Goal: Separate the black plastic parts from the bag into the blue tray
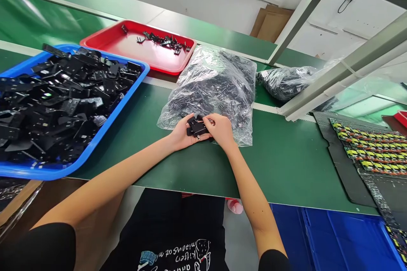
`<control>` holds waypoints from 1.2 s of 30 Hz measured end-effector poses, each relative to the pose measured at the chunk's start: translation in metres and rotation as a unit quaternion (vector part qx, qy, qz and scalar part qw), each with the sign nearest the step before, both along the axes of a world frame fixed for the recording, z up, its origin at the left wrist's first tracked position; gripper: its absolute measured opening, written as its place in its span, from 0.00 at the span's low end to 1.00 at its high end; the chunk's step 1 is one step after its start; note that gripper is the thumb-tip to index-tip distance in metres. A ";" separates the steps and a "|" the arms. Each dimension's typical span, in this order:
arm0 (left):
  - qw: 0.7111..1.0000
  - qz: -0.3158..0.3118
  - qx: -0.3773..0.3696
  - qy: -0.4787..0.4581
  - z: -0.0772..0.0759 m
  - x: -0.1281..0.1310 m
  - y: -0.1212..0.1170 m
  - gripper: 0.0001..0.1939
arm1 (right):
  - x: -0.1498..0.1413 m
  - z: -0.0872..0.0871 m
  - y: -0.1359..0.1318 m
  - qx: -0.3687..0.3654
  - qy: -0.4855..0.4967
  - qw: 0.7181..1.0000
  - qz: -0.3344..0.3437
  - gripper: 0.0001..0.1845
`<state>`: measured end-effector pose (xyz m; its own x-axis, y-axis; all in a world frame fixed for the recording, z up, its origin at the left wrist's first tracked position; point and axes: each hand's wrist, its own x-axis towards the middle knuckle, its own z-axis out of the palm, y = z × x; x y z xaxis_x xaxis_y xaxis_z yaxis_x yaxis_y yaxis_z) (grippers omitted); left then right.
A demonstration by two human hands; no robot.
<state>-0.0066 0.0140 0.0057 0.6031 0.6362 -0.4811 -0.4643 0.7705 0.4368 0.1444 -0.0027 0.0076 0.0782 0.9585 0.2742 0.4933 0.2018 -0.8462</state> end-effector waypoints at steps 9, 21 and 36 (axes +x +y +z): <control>0.997 0.037 0.006 -0.067 -0.002 -0.003 -0.001 0.28 | 0.011 0.010 -0.004 -0.018 0.335 0.939 -0.077 0.15; 0.992 0.099 -0.007 -0.075 -0.001 -0.002 0.001 0.28 | 0.002 -0.001 -0.005 -0.112 0.299 0.948 -0.011 0.16; 0.990 0.127 -0.010 -0.058 -0.002 0.001 -0.002 0.27 | -0.011 -0.006 -0.020 0.075 -0.136 0.985 0.073 0.09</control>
<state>-0.0052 0.0119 0.0039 0.4762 0.7659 -0.4320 -0.6901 0.6300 0.3562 0.1333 -0.0227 0.0016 -0.1537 0.9008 0.4061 0.6532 0.4010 -0.6423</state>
